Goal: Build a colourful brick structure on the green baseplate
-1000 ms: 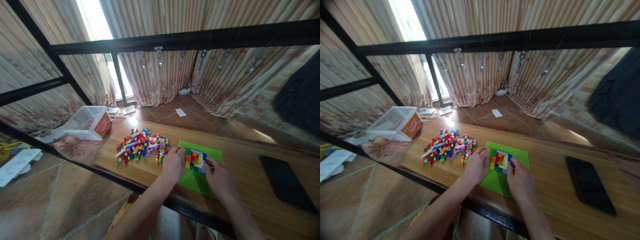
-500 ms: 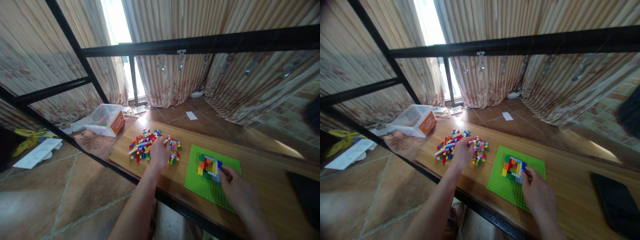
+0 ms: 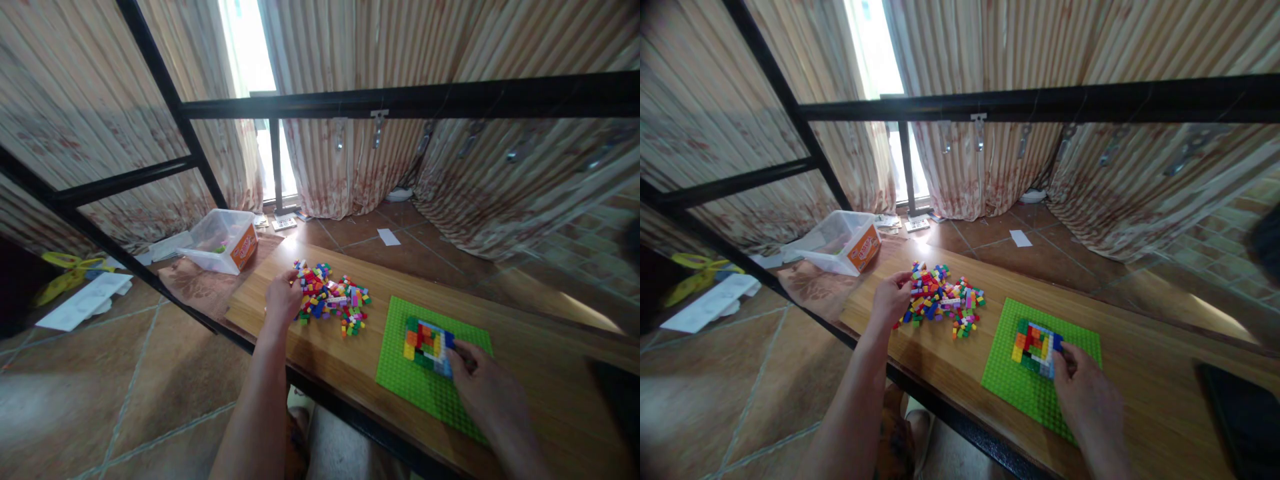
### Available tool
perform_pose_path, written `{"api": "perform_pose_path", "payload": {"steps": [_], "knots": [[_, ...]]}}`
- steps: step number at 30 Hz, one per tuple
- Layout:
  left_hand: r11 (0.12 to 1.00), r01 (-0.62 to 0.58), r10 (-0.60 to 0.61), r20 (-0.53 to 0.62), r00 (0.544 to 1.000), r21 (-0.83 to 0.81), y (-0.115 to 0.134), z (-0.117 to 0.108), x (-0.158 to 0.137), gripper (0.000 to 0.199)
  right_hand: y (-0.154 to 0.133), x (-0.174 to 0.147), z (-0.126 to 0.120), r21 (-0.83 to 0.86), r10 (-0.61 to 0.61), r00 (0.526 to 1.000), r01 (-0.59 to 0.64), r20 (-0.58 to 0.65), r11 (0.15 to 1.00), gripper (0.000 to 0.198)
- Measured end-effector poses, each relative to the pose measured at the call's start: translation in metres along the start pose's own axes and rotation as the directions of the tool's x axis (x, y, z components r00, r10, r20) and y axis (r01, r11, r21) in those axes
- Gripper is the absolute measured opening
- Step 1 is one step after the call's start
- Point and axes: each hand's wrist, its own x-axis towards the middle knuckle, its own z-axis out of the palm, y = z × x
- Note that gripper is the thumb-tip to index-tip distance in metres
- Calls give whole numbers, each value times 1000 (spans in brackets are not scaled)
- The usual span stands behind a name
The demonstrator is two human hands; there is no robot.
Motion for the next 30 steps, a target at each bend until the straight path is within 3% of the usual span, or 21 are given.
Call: {"api": "perform_pose_path", "payload": {"steps": [3, 8, 16, 30], "knots": [[989, 1, 8, -58, 998, 147, -3, 0, 12, 39, 0, 0, 0, -6, -11, 1000, 11, -4, 1000, 52], [968, -69, 79, -33, 996, 241, -8, 8, 29, 42, 2, 1, 3, -18, -31, 999, 31, -12, 999, 52], [943, -92, 90, 22, 996, 320, -7, 23, 30, 41, 2, 4, 3, -31, -1, 1000, 2, 15, 1000, 53], [928, -67, 48, 60, 997, 367, 4, 25, 23, 39, 3, 5, 5, -21, -32, 999, 32, -2, 999, 54]]}}
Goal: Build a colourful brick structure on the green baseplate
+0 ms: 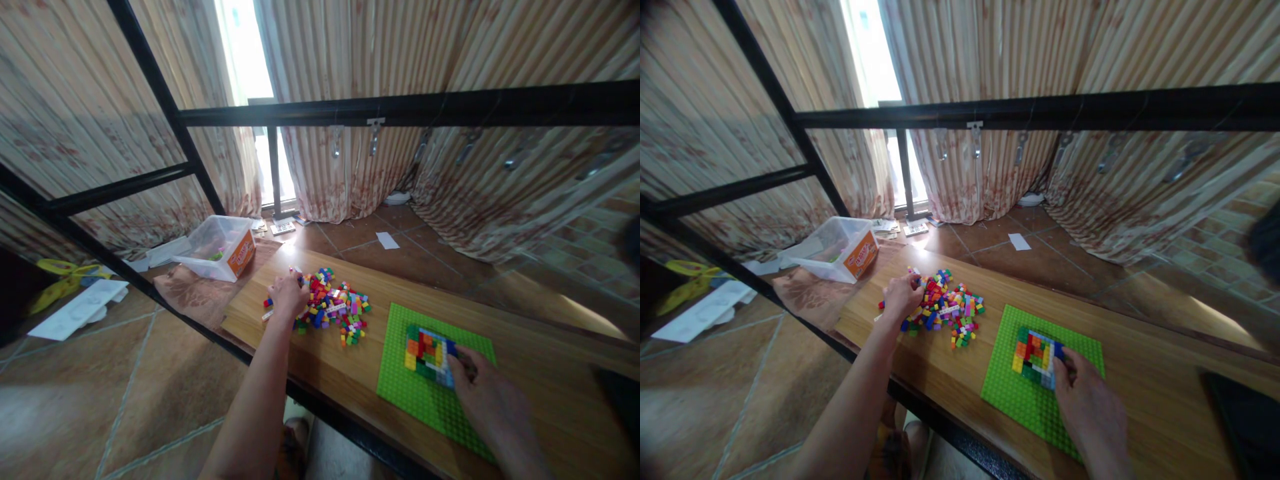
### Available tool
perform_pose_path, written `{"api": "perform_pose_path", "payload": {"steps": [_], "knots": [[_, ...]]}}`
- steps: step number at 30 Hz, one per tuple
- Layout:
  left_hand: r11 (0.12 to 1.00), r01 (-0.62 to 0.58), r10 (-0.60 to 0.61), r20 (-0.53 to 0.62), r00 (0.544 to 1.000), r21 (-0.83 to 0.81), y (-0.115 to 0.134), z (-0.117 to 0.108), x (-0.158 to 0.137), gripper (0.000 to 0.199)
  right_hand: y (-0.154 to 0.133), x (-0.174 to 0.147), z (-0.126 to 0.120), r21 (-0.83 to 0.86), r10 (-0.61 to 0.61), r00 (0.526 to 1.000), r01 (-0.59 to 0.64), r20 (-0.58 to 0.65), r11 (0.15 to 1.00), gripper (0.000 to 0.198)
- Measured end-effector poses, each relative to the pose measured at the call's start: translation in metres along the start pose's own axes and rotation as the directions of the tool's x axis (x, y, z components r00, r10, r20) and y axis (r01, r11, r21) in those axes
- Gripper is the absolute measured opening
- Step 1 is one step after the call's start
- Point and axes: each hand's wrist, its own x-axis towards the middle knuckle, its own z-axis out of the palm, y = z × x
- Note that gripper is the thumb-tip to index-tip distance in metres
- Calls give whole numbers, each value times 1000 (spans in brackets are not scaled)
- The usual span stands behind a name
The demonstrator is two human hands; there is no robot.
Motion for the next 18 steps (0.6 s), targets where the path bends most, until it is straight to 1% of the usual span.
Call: {"api": "perform_pose_path", "payload": {"steps": [4, 9, 11, 13, 15, 16, 17, 18], "knots": [[999, -38, 39, -25, 999, 33, 7, 4, -4, 46, -2, 0, 0, 1, 9, 1000, -9, 7, 1000, 54], [999, -21, 24, -47, 999, 47, 16, 10, -7, 36, -5, -1, -3, -13, 26, 999, -26, 18, 1000, 53], [999, -9, 11, -59, 998, 33, 17, 8, -6, 33, -5, -1, -3, -16, 26, 1000, -26, 12, 1000, 54], [1000, -3, 3, -92, 996, -1, 15, 1, -3, 31, -4, 0, -2, -15, 25, 1000, -25, 16, 1000, 53], [995, -11, 0, -110, 994, -100, 13, -10, 0, 31, -4, 0, -2, -5, 28, 999, -28, 23, 1000, 52], [981, -22, 4, -95, 995, -194, 12, -15, 0, 31, -5, 0, -3, 1, 28, 999, -28, 21, 1000, 52], [945, -35, 19, -51, 999, -326, 12, -21, -1, 32, -6, 0, -4, 4, 29, 1000, -29, 12, 1000, 50], [873, -47, 60, 10, 998, -486, 13, -25, -4, 33, -9, 0, -6, 6, 34, 999, -34, -12, 999, 49]]}}
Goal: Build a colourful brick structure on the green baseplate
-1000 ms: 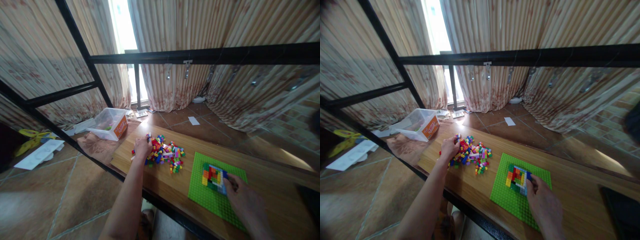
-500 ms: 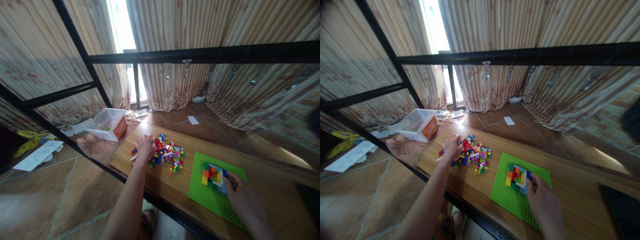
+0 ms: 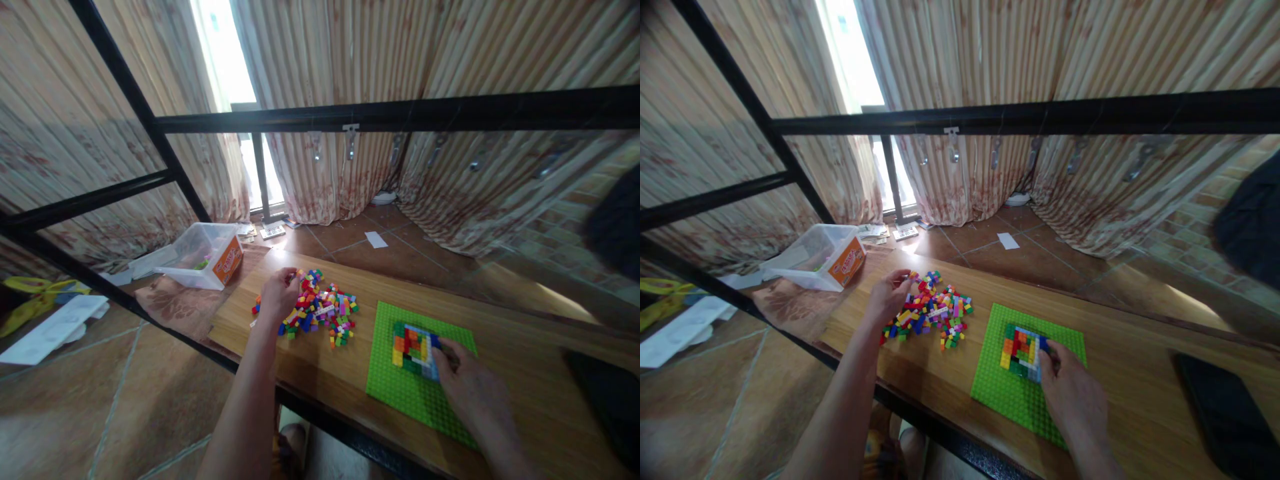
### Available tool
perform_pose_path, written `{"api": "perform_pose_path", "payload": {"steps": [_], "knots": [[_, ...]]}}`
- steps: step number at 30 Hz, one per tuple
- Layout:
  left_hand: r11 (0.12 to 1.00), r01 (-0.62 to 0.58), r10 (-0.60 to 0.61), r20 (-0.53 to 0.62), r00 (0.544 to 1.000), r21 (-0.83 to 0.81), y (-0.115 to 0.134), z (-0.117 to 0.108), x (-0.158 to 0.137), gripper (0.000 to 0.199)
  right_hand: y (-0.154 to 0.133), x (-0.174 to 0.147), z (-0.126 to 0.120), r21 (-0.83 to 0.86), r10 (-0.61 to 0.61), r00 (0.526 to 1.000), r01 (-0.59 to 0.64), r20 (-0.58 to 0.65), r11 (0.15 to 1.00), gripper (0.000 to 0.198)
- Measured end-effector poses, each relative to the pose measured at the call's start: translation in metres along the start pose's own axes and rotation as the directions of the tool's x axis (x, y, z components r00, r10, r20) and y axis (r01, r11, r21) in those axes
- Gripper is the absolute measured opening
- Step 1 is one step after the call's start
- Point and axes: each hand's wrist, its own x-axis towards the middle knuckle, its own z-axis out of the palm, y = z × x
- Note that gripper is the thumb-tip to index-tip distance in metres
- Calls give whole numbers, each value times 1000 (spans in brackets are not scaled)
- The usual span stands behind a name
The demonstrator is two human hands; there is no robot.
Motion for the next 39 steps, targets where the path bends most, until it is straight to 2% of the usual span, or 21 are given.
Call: {"api": "perform_pose_path", "payload": {"steps": [1, 3, 5, 6, 7, 9, 12, 14, 15, 17, 22, 25, 33, 36, 39], "knots": [[983, -9, 27, 93, 995, -186, 4, -1, -5, 34, -3, -1, -3, 11, 7, 999, -7, -38, 1000, 48], [882, 26, 112, 264, 958, -471, 13, 5, -22, 35, -13, -4, -9, 88, 37, 987, -24, -154, 996, 45], [791, 103, 193, 406, 893, -602, 24, 19, -44, 35, -28, -9, -16, 318, 20, 971, 58, -238, 946, 42], [768, 118, 224, 437, 871, -629, 29, 28, -55, 34, -36, -12, -18, 455, 2, 975, 103, -224, 884, 41], [770, 105, 258, 458, 851, -629, 35, 36, -65, 31, -45, -15, -18, 588, -4, 986, 102, -166, 803, 41], [785, 7, 351, 455, 818, -619, 44, 50, -82, 26, -64, -21, -16, 791, -2, 1000, 8, -9, 611, 46], [776, -187, 491, 390, 779, -603, 55, 62, -95, 26, -85, -24, -7, 919, -37, 987, -129, 153, 373, 50], [763, -299, 554, 343, 758, -573, 59, 65, -99, 29, -92, -23, -2, 945, -4, 986, -160, 167, 284, 49], [760, -343, 575, 326, 750, -552, 61, 66, -100, 31, -93, -21, 0, 951, 8, 988, -152, 155, 270, 48], [758, -402, 599, 305, 740, -514, 63, 67, -103, 34, -93, -19, 3, 946, 30, 994, -113, 109, 303, 45], [772, -417, 587, 289, 756, -479, 66, 71, -108, 28, -87, -17, 3, 834, 19, 999, 23, -40, 552, 44], [764, -413, 581, 249, 775, -496, 66, 74, -108, 23, -89, -18, 2, 799, -6, 998, 60, -70, 599, 41], [701, -489, 623, 112, 774, -519, 67, 78, -110, 18, -97, -23, -1, 884, 94, 990, 52, -108, 464, 39], [686, -465, 611, 95, 786, -560, 67, 79, -113, 20, -98, -25, -1, 934, 143, 988, 7, -62, 357, 40], [683, -429, 597, 113, 795, -591, 66, 80, -112, 20, -99, -25, 0, 977, 181, 980, -113, 80, 181, 40]]}}
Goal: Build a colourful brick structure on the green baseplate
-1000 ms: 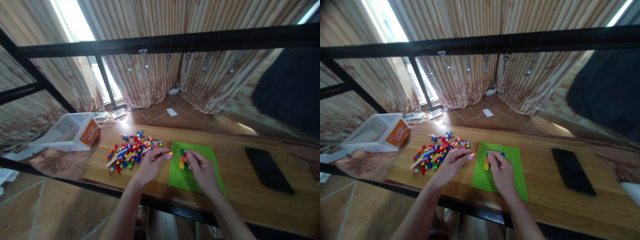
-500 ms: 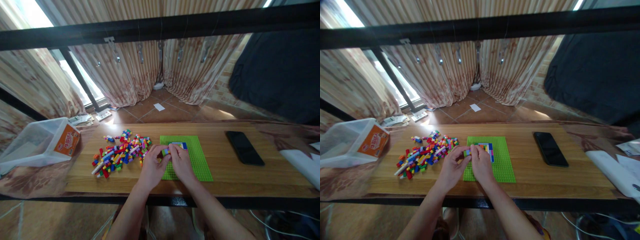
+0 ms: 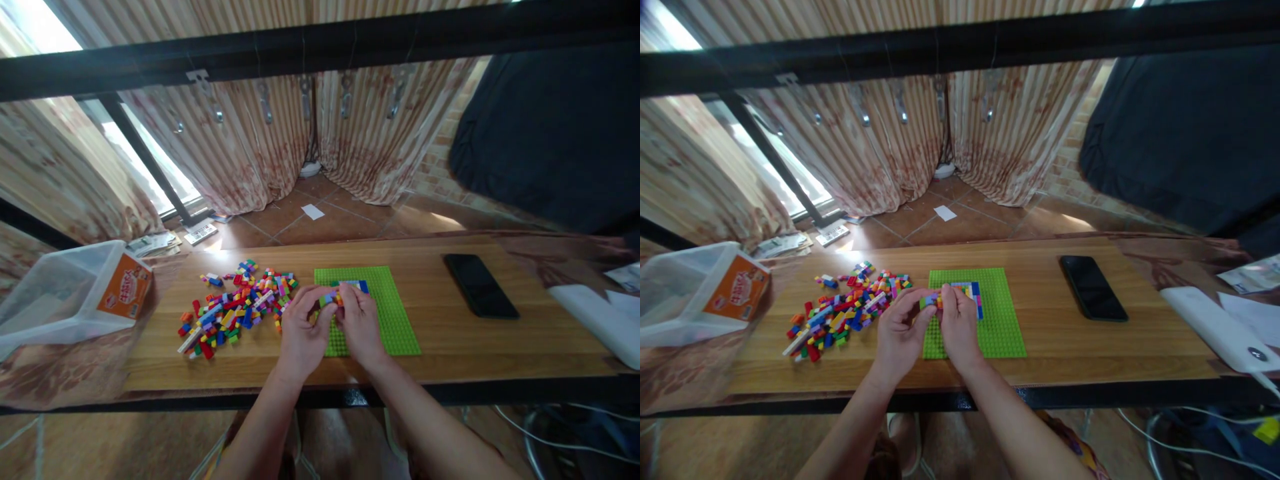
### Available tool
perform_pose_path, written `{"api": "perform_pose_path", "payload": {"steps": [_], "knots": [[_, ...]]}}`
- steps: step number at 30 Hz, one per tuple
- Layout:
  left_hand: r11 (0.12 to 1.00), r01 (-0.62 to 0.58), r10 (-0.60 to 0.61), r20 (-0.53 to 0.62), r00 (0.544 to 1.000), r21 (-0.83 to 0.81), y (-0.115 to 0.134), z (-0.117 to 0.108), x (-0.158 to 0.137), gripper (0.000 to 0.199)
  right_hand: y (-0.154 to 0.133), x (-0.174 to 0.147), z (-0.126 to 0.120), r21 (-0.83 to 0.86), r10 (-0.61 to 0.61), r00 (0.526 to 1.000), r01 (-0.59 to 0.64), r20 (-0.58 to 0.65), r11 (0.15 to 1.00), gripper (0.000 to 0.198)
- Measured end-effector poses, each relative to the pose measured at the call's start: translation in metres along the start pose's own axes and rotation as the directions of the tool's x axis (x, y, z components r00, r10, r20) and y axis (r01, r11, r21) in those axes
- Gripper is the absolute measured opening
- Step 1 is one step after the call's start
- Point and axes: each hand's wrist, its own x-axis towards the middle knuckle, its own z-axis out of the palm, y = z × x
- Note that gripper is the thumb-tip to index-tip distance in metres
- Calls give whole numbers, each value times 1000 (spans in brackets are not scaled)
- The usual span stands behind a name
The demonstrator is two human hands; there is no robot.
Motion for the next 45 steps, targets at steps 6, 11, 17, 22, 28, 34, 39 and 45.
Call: {"api": "perform_pose_path", "payload": {"steps": [6, 11, 17, 22, 28, 34, 39, 45], "knots": [[980, 128, -127, 19, 992, -154, -4, -2, 1, 22, -5, 4, -1, 384, 279, 946, -321, 163, 866, 35], [945, 219, -215, 45, 976, -244, -6, -2, -1, 30, -11, 3, -5, 363, 302, 925, -370, 231, 855, 42], [976, 179, -179, 8, 984, -124, -2, -1, -1, 19, -9, -1, 1, 295, 252, 950, -299, 187, 907, 48], [934, 227, -249, -49, 967, -276, 0, 4, -2, 16, -9, -2, 3, 412, 269, 950, -312, 160, 856, 43], [767, 292, -356, 0, 934, -571, -3, 4, 1, 20, -13, 3, -5, 508, 349, 899, -437, 264, 743, 29], [526, 402, -463, 144, 874, -749, 1, -1, 3, 26, -17, 5, -11, 452, 355, 885, -460, 300, 764, 27], [463, 401, -561, 89, 823, -791, -3, -23, 11, 27, -6, 3, -4, 200, 296, 927, -343, 231, 918, 33], [463, 217, -687, -194, 700, -859, -12, -68, 21, 18, 22, 5, 26, -303, -109, 981, 154, 158, 940, 25]]}}
